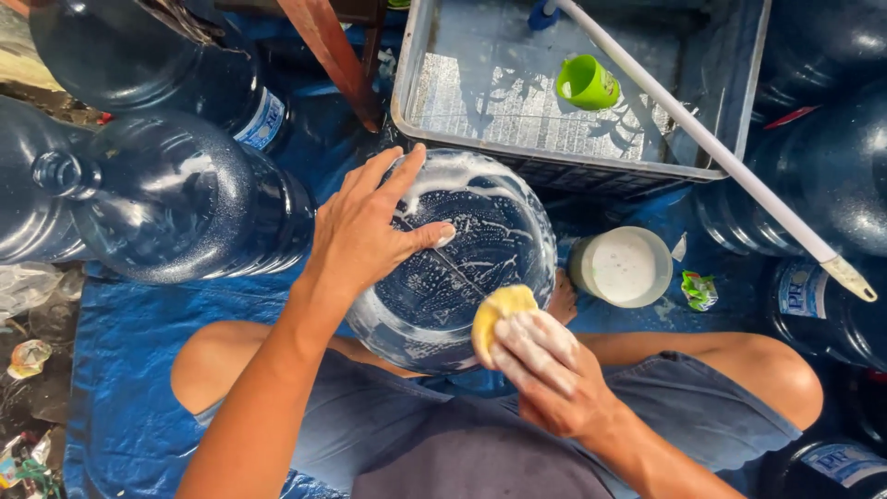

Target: Scrubbing the exterior of a large plastic water jug with a sponge and soapy water, then rinsing it with water from a cup.

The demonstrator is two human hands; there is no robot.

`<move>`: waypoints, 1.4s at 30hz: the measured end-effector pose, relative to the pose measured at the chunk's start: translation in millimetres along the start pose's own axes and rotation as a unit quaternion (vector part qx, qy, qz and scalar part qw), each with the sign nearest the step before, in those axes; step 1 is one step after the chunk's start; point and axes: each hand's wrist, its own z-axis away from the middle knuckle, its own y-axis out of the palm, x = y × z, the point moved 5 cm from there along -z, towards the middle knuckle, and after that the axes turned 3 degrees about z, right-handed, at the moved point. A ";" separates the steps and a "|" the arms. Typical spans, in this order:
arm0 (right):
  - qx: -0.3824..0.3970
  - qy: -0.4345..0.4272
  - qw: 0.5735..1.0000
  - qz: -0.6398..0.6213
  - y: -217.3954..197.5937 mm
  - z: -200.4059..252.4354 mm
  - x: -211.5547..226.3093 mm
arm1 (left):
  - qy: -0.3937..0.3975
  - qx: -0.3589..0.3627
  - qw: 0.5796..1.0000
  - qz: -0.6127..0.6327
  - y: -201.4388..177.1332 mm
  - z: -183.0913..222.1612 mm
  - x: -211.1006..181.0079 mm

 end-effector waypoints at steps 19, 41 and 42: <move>-0.084 0.124 0.987 -0.050 -4.0 -35.8 -16.6 | 0.142 -0.027 0.988 -0.063 23.9 6.1 -52.0; 0.069 0.066 0.994 -0.052 0.9 -59.5 -13.0 | 0.124 -0.038 0.990 -0.062 36.0 5.8 -57.1; 0.059 0.069 0.995 -0.032 -0.3 -55.7 -22.9 | 0.131 -0.040 0.989 -0.058 35.7 7.9 -58.3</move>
